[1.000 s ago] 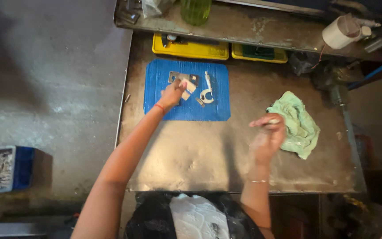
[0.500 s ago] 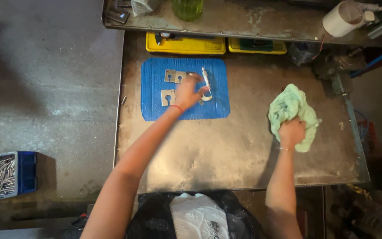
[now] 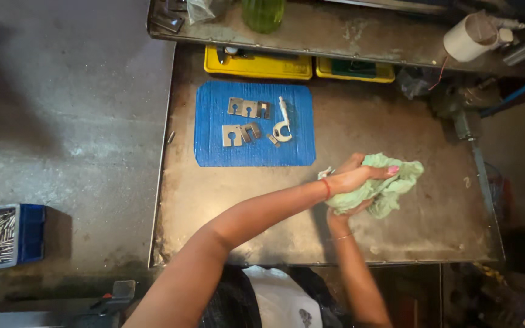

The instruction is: The person collects small cylindrical metal parts from a machine tray, briefly measures one with a dial caliper, and then sorts the parts by hand into multiple plastic bins on the floor.

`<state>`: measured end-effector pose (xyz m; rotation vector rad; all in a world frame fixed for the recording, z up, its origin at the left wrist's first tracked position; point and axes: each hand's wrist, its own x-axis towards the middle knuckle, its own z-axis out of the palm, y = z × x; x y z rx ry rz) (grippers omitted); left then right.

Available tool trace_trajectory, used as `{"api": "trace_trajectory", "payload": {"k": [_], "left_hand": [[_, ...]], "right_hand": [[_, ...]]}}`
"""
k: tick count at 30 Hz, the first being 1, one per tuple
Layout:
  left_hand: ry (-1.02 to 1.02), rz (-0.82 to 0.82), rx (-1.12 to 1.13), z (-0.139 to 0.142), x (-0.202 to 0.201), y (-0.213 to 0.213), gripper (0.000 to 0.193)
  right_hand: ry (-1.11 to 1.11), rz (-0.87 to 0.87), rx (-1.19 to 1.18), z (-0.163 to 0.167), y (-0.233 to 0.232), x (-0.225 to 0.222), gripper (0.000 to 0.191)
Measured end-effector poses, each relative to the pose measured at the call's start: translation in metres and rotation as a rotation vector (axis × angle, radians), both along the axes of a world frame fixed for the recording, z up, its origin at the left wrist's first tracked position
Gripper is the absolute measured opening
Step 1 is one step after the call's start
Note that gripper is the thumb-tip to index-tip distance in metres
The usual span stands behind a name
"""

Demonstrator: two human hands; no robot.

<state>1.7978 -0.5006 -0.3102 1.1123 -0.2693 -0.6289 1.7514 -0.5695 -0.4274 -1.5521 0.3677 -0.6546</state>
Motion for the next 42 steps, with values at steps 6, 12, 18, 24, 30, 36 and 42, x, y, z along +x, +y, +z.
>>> {"api": "trace_trajectory", "payload": {"k": [6, 12, 18, 24, 30, 36, 42], "left_hand": [[0.163, 0.15, -0.151, 0.019, 0.001, -0.04, 0.035], [0.107, -0.073, -0.011, 0.027, 0.039, -0.057, 0.072], [0.098, 0.249, -0.061, -0.01, 0.055, -0.03, 0.055], [0.385, 0.599, -0.181, -0.071, 0.073, 0.132, 0.058], [0.286, 0.823, -0.352, -0.103, -0.022, 0.326, 0.063], [0.491, 1.158, -0.224, -0.097, -0.158, 0.41, 0.052], [0.448, 1.291, -0.139, -0.097, -0.193, 0.402, 0.039]], "right_hand": [[0.031, 0.107, -0.092, 0.021, -0.055, 0.025, 0.021], [0.043, -0.404, -0.539, 0.064, -0.156, 0.022, 0.021], [-0.041, -0.188, -0.757, 0.1, -0.106, 0.023, 0.021], [-0.161, 0.234, -0.697, 0.11, 0.057, 0.144, 0.015], [0.032, 0.605, -1.431, 0.109, 0.184, 0.283, 0.07], [0.166, 0.767, -1.372, 0.082, 0.211, 0.322, 0.067], [0.452, 0.746, -0.881, 0.066, 0.2, 0.318, 0.052]]}}
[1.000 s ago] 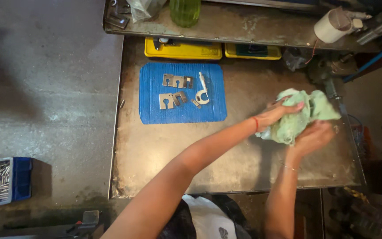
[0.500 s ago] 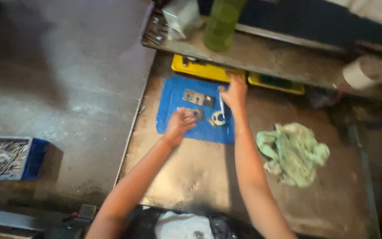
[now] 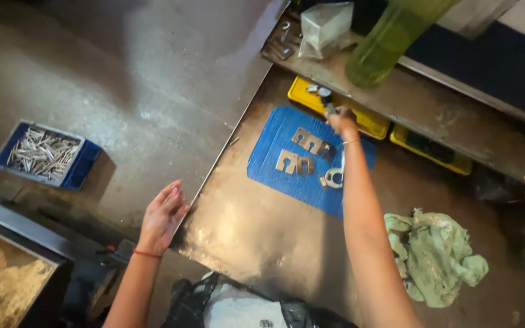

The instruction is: The person collects small cylindrical metal parts from a machine tray, briefly measures one with a dial caliper, and then sorts the parts by hand into multiple plastic bins on the floor.

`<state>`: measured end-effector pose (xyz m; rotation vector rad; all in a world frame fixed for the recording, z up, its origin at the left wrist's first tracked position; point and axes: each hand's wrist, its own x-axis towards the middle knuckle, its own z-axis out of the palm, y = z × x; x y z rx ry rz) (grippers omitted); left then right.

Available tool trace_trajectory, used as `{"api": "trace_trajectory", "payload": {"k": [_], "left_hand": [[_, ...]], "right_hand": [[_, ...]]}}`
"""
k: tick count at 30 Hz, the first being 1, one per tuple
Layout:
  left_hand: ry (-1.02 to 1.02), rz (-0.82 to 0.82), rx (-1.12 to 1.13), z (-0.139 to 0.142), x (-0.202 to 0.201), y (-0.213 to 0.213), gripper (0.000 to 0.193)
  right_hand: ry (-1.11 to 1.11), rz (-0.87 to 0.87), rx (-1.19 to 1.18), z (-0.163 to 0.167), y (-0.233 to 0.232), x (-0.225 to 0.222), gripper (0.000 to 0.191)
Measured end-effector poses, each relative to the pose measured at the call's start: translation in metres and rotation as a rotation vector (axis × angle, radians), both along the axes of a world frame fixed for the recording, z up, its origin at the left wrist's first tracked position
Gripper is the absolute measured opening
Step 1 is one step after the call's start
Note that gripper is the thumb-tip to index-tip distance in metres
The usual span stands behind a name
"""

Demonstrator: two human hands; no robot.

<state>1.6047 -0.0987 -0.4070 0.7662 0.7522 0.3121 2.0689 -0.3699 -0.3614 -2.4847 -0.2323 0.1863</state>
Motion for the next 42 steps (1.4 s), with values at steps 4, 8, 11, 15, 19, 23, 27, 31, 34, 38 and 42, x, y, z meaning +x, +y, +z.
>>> {"api": "trace_trajectory", "payload": {"k": [4, 8, 11, 15, 19, 23, 27, 31, 34, 38, 42], "left_hand": [[-0.112, -0.053, 0.079, 0.022, 0.018, -0.023, 0.038], [-0.21, -0.073, 0.115, 0.056, 0.038, -0.049, 0.04], [-0.23, -0.113, 0.135, 0.08, 0.053, -0.068, 0.04], [-0.33, -0.187, 0.24, 0.108, 0.076, -0.09, 0.038], [-0.465, -0.261, 0.246, 0.135, 0.086, -0.108, 0.038], [-0.536, -0.297, 0.198, 0.155, 0.08, -0.12, 0.037], [-0.573, -0.316, 0.187, 0.166, 0.07, -0.124, 0.035], [-0.589, -0.331, 0.217, 0.171, 0.064, -0.125, 0.034], [-0.603, -0.323, 0.171, 0.174, 0.061, -0.125, 0.033], [-0.603, -0.306, 0.116, 0.179, 0.056, -0.125, 0.032], [-0.611, -0.292, 0.107, 0.184, 0.051, -0.125, 0.031]], "right_hand": [[-0.341, -0.133, -0.156, 0.008, -0.017, -0.032, 0.068], [-0.606, -0.108, -0.215, 0.029, -0.039, -0.1, 0.063], [-0.514, -0.006, -0.168, 0.056, -0.042, -0.154, 0.056], [-0.512, 0.165, 0.165, 0.094, -0.043, -0.231, 0.037], [-0.51, 0.183, 0.378, 0.121, -0.048, -0.289, 0.043], [-0.46, 0.131, 0.512, 0.134, -0.055, -0.314, 0.045], [-0.545, 0.142, 0.427, 0.141, -0.062, -0.323, 0.047], [-0.525, 0.126, 0.374, 0.149, -0.065, -0.333, 0.046], [-0.487, 0.169, 0.354, 0.161, -0.067, -0.341, 0.046], [-0.391, 0.214, 0.262, 0.174, -0.07, -0.348, 0.046], [-0.666, 0.314, 0.179, 0.172, -0.067, -0.352, 0.043]]}}
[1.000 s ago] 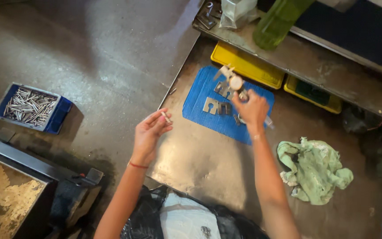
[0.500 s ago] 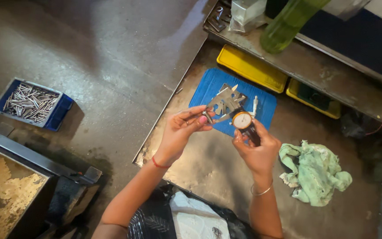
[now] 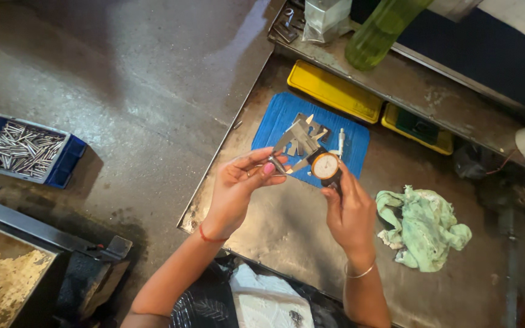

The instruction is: The person collects small cylindrical metal parts from a machine tray, briefly measures one with a dial caliper, and then sorts the parts by hand into multiple plastic bins on the floor.

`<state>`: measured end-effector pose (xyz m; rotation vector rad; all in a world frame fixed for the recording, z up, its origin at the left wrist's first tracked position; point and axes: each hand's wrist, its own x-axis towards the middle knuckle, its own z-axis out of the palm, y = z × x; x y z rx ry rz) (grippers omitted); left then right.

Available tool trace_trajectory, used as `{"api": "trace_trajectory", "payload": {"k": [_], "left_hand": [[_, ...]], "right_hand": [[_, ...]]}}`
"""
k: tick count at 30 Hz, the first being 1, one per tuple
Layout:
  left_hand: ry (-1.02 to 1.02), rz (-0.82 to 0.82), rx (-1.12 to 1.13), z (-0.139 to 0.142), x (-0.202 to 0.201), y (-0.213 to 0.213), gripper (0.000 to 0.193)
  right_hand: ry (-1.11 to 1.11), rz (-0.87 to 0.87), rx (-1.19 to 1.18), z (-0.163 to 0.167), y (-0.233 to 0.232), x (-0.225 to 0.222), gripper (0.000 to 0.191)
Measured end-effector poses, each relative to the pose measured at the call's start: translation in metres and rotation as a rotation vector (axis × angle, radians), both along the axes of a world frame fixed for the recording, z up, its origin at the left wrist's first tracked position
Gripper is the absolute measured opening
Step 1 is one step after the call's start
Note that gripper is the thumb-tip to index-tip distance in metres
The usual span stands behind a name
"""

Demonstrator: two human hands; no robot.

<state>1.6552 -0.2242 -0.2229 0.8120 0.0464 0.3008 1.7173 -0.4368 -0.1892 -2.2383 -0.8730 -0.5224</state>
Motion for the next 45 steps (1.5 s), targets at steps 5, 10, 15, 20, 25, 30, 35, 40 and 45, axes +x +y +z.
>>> {"api": "trace_trajectory", "payload": {"k": [5, 10, 15, 20, 25, 30, 35, 40, 45], "left_hand": [[-0.003, 0.018, 0.053, 0.011, -0.008, 0.001, 0.031], [-0.038, -0.025, 0.026, 0.02, -0.015, 0.0, 0.033], [-0.039, 0.024, -0.016, 0.018, -0.017, -0.005, 0.029], [-0.012, 0.073, 0.021, 0.012, -0.016, -0.005, 0.027], [0.002, 0.056, -0.007, 0.013, -0.019, -0.004, 0.029], [-0.035, 0.016, 0.045, 0.019, -0.025, -0.003, 0.031], [-0.038, 0.022, 0.033, 0.025, -0.03, -0.007, 0.031], [-0.068, 0.033, 0.103, 0.03, -0.036, -0.011, 0.03], [-0.06, 0.031, 0.094, 0.034, -0.041, -0.013, 0.03]], "right_hand": [[-0.085, -0.099, -0.003, -0.014, 0.006, -0.001, 0.041], [-0.142, -0.104, 0.007, -0.015, 0.005, -0.003, 0.037], [-0.132, -0.113, 0.005, -0.008, 0.008, -0.008, 0.036], [-0.117, -0.105, 0.043, -0.006, 0.011, -0.013, 0.036], [-0.01, -0.042, 0.122, -0.013, 0.003, -0.017, 0.041], [0.197, 0.001, 0.225, -0.02, -0.01, -0.019, 0.046], [0.153, 0.033, 0.21, -0.023, -0.014, -0.025, 0.044], [0.134, -0.039, 0.205, -0.026, -0.006, -0.032, 0.029], [0.06, -0.107, 0.183, -0.023, -0.005, -0.032, 0.021]]}}
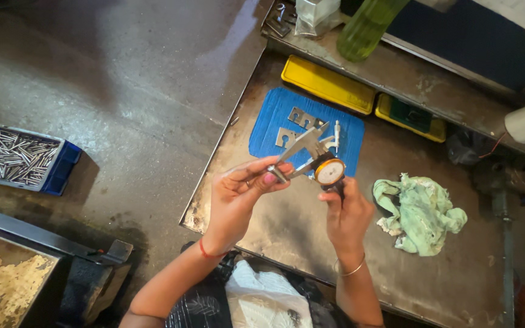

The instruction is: The person collects small cylindrical metal parts from a machine tray, briefly measures one with a dial caliper, and then sorts the parts by hand into multiple plastic bins on the floor.

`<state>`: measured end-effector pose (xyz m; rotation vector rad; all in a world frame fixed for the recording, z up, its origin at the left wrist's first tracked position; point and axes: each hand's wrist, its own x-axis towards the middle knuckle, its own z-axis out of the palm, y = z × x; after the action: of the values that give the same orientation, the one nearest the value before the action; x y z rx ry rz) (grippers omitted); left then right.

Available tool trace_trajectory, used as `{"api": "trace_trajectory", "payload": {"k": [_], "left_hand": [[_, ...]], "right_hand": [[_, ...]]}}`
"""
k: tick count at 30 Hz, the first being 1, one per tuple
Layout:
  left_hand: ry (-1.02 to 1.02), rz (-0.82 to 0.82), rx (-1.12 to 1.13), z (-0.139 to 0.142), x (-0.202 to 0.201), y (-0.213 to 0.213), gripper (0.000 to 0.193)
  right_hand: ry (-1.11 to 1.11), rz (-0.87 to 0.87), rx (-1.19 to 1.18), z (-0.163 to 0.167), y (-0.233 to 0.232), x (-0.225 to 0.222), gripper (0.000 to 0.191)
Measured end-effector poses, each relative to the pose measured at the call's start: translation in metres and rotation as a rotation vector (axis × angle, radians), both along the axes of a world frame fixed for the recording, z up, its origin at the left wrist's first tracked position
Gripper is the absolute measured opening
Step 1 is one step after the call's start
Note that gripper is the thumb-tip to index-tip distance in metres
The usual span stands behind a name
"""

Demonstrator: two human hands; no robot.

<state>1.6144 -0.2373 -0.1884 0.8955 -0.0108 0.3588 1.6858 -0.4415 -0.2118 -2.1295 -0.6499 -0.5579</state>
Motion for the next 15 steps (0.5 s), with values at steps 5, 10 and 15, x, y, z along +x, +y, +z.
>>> {"api": "trace_trajectory", "payload": {"k": [5, 10, 15], "left_hand": [[-0.021, 0.007, 0.034, 0.002, -0.006, 0.0, 0.03], [-0.018, 0.011, 0.052, 0.003, -0.011, 0.0, 0.03], [-0.009, 0.014, 0.05, 0.004, -0.012, 0.0, 0.031]], "right_hand": [[-0.076, -0.018, -0.044, 0.004, -0.003, 0.001, 0.025], [-0.107, -0.064, -0.05, 0.002, -0.002, -0.001, 0.03], [-0.098, -0.066, -0.064, 0.002, -0.002, -0.003, 0.031]]}}
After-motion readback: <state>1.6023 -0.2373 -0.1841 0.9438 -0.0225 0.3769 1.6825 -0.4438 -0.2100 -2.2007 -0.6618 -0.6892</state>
